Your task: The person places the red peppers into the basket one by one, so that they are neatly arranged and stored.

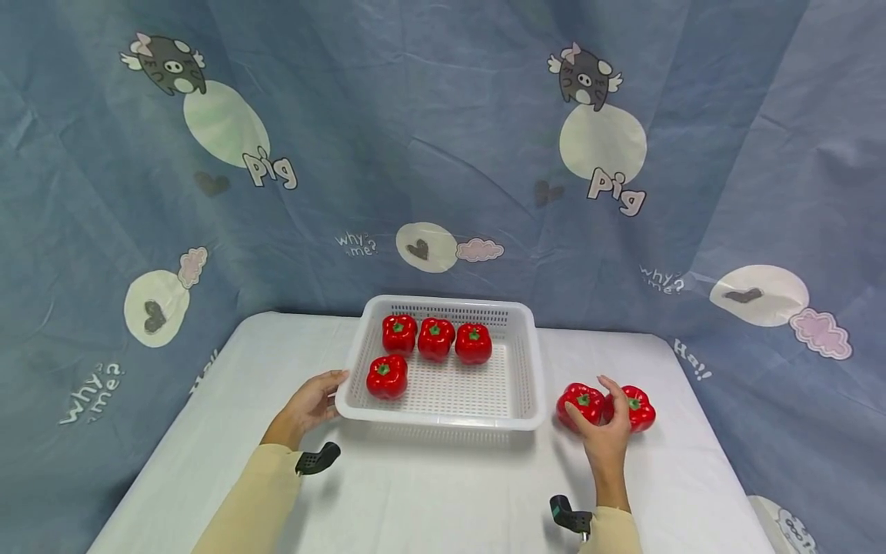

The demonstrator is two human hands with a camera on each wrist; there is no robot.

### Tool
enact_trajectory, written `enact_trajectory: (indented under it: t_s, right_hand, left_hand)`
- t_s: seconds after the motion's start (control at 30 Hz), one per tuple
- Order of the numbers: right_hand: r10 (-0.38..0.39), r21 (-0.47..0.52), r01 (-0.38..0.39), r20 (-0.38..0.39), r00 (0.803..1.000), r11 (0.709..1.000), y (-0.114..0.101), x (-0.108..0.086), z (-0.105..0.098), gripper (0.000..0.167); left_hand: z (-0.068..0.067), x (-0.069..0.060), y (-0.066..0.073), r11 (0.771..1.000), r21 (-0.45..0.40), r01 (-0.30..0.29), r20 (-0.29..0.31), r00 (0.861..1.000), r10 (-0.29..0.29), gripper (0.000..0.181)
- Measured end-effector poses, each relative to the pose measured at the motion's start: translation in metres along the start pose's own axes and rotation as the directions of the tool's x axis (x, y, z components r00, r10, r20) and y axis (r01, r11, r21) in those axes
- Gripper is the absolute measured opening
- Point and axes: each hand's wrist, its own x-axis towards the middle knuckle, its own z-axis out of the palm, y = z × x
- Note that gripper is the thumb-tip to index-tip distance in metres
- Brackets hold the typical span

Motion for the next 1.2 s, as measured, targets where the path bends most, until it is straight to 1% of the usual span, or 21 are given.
enact_trajectory:
  t_s: [0.13, 0.2, 0.33, 0.57, 0.63, 0.87, 1.2]
  right_hand:
    - [0.037, -0.040, -0.035, 0.067, 0.997, 0.999, 0.004, 0.002, -0.001, 0.076]
    - [0.046, -0.058, -0.041, 0.101, 0.994, 0.997, 0.006, 0.003, -0.002, 0.079]
    - [0.065, -0.099, -0.052, 0.137, 0.988, 0.994, 0.012, 0.001, -0.002, 0.083]
    - [0.032, -0.163, -0.006, 0.157, 0.987, 0.987, 0.018, 0.003, 0.000, 0.078]
    - [0.035, -0.175, -0.006, 0.167, 0.985, 0.985, 0.018, 0.004, 0.000, 0.078]
    - [0.122, -0.196, -0.079, 0.219, 0.968, 0.977, 0.019, 0.003, -0.001, 0.084]
    - [0.156, -0.205, -0.109, 0.230, 0.961, 0.973, 0.025, 0.005, 0.000, 0.091]
  left_hand:
    - [0.000, 0.002, 0.000, 1.000, -0.003, 0.003, 0.004, 1.000, -0.003, 0.046]
    - [0.000, 0.002, -0.001, 1.000, 0.000, 0.000, 0.006, 1.000, 0.000, 0.047]
    - [-0.001, 0.001, -0.002, 1.000, 0.019, -0.003, 0.010, 1.000, 0.003, 0.047]
    - [0.000, 0.000, -0.001, 1.000, 0.022, -0.006, 0.012, 1.000, 0.005, 0.046]
    - [0.000, 0.000, 0.000, 1.000, 0.018, -0.005, 0.011, 1.000, 0.004, 0.046]
    - [-0.001, 0.001, 0.000, 1.000, 0.006, -0.004, -0.001, 1.000, 0.004, 0.045]
    - [-0.001, 0.001, 0.001, 1.000, -0.001, 0.004, 0.004, 1.000, -0.004, 0.044]
